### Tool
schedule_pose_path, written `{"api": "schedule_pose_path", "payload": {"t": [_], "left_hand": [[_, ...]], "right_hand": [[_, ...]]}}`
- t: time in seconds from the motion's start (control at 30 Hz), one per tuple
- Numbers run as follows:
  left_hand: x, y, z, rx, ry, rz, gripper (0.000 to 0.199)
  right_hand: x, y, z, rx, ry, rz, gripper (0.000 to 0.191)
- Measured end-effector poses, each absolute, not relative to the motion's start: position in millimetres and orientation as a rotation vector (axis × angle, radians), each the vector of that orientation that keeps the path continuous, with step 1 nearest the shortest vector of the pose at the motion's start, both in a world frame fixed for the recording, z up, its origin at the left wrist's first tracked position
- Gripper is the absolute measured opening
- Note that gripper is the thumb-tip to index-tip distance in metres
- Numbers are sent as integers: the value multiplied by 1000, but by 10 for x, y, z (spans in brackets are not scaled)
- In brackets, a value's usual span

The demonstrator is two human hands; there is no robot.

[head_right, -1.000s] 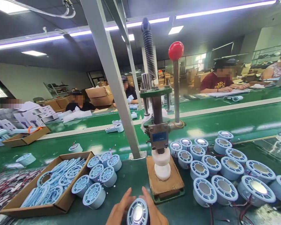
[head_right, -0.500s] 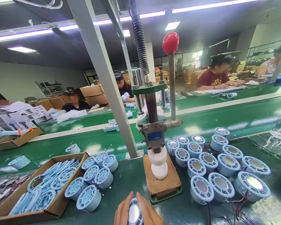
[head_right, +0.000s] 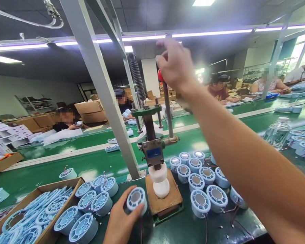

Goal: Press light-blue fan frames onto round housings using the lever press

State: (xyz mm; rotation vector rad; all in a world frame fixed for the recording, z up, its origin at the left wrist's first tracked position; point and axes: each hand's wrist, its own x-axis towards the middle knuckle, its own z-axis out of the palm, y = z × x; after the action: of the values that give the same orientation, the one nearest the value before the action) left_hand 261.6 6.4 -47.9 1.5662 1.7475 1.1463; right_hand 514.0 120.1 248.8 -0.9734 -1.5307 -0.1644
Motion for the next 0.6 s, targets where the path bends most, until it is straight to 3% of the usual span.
{"api": "schedule_pose_path", "payload": {"t": [0.23,0.43,0.6], "left_hand": [[3203,572,-326,1584,1256,1225,49],[3294,591,-476,1586,1225,1218,42],[3299,512,-592,1596,1179,1308,66]], "right_hand": [[4966,1697,2355,-639,-1407,370,32],[4954,1652,2410,-612,-1396,425,34],[5100,1196,2296,-615,-1340,456,32]]}}
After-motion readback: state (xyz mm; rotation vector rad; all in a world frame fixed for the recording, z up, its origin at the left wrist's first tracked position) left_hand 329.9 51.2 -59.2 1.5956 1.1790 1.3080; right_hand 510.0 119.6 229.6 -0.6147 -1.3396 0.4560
